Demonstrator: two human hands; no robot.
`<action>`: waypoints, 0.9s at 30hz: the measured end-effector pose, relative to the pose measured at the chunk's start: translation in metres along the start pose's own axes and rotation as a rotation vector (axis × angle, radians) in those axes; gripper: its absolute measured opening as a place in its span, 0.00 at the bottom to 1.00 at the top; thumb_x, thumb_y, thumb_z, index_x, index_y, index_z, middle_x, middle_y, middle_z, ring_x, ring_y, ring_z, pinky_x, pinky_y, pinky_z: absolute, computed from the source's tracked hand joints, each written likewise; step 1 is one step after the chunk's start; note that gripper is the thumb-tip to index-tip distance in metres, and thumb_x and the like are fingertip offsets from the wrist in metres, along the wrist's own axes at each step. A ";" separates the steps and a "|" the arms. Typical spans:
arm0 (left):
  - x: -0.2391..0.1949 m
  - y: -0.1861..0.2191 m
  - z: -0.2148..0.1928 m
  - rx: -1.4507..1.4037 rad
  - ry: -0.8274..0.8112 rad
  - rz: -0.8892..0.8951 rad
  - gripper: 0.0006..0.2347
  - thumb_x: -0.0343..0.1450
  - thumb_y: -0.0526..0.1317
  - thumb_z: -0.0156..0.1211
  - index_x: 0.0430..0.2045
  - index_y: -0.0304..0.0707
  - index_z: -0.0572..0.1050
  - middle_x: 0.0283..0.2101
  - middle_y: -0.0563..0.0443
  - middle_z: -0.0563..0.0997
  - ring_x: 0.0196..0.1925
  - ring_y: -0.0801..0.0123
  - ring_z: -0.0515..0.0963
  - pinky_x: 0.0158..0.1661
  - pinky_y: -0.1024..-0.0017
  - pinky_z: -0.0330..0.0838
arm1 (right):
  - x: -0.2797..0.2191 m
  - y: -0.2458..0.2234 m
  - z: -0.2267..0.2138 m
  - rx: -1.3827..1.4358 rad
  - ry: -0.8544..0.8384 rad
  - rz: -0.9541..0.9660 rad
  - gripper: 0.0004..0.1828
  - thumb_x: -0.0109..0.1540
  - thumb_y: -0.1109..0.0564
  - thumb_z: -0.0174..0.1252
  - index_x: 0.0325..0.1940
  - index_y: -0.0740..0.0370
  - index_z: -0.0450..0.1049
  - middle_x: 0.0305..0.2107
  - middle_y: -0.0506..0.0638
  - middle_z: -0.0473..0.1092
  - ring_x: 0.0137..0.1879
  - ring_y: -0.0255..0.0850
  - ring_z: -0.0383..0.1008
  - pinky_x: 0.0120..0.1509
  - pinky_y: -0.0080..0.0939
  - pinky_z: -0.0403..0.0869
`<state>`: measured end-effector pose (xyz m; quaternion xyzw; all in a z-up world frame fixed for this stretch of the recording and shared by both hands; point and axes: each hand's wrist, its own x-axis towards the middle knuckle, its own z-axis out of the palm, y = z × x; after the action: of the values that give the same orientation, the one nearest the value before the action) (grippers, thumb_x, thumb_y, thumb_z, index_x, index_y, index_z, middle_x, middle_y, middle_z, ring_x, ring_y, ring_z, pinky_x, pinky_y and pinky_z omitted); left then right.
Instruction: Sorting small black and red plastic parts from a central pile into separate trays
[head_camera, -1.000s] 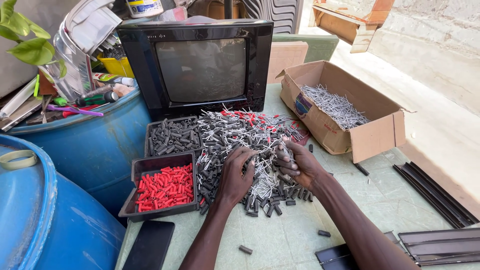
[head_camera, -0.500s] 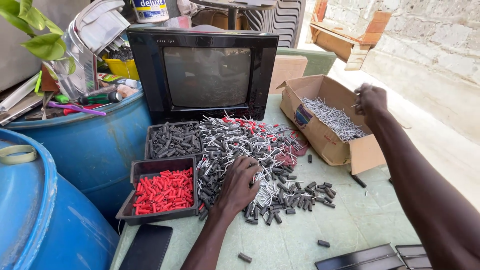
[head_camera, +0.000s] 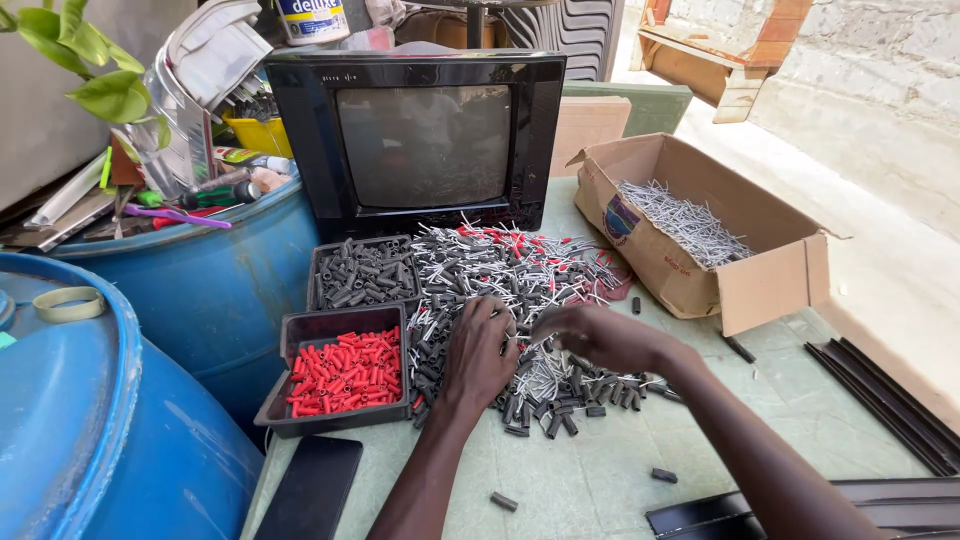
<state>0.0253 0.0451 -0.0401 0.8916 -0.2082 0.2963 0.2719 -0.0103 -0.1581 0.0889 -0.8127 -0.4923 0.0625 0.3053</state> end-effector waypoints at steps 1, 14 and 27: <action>0.000 0.000 -0.001 0.003 -0.006 -0.002 0.03 0.60 0.32 0.61 0.22 0.37 0.75 0.41 0.47 0.75 0.56 0.49 0.72 0.51 0.52 0.70 | 0.002 0.012 0.010 0.007 0.002 0.000 0.20 0.59 0.70 0.44 0.52 0.76 0.74 0.49 0.75 0.72 0.57 0.72 0.70 0.60 0.68 0.67; 0.001 0.020 -0.026 -0.085 0.062 -0.042 0.05 0.63 0.29 0.58 0.29 0.37 0.75 0.41 0.47 0.73 0.53 0.50 0.74 0.52 0.53 0.69 | -0.007 0.031 0.019 -0.032 -0.064 0.044 0.11 0.58 0.61 0.56 0.42 0.62 0.82 0.43 0.64 0.74 0.43 0.56 0.77 0.46 0.51 0.75; -0.009 0.044 -0.026 0.064 -0.321 0.071 0.07 0.57 0.39 0.72 0.22 0.43 0.79 0.39 0.53 0.74 0.55 0.58 0.70 0.56 0.52 0.64 | -0.014 0.060 0.017 -0.212 0.073 0.053 0.06 0.57 0.60 0.58 0.31 0.68 0.73 0.36 0.62 0.71 0.48 0.65 0.72 0.50 0.60 0.71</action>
<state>-0.0160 0.0295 -0.0125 0.9278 -0.2708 0.1659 0.1959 0.0218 -0.1823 0.0387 -0.8550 -0.4629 -0.0117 0.2335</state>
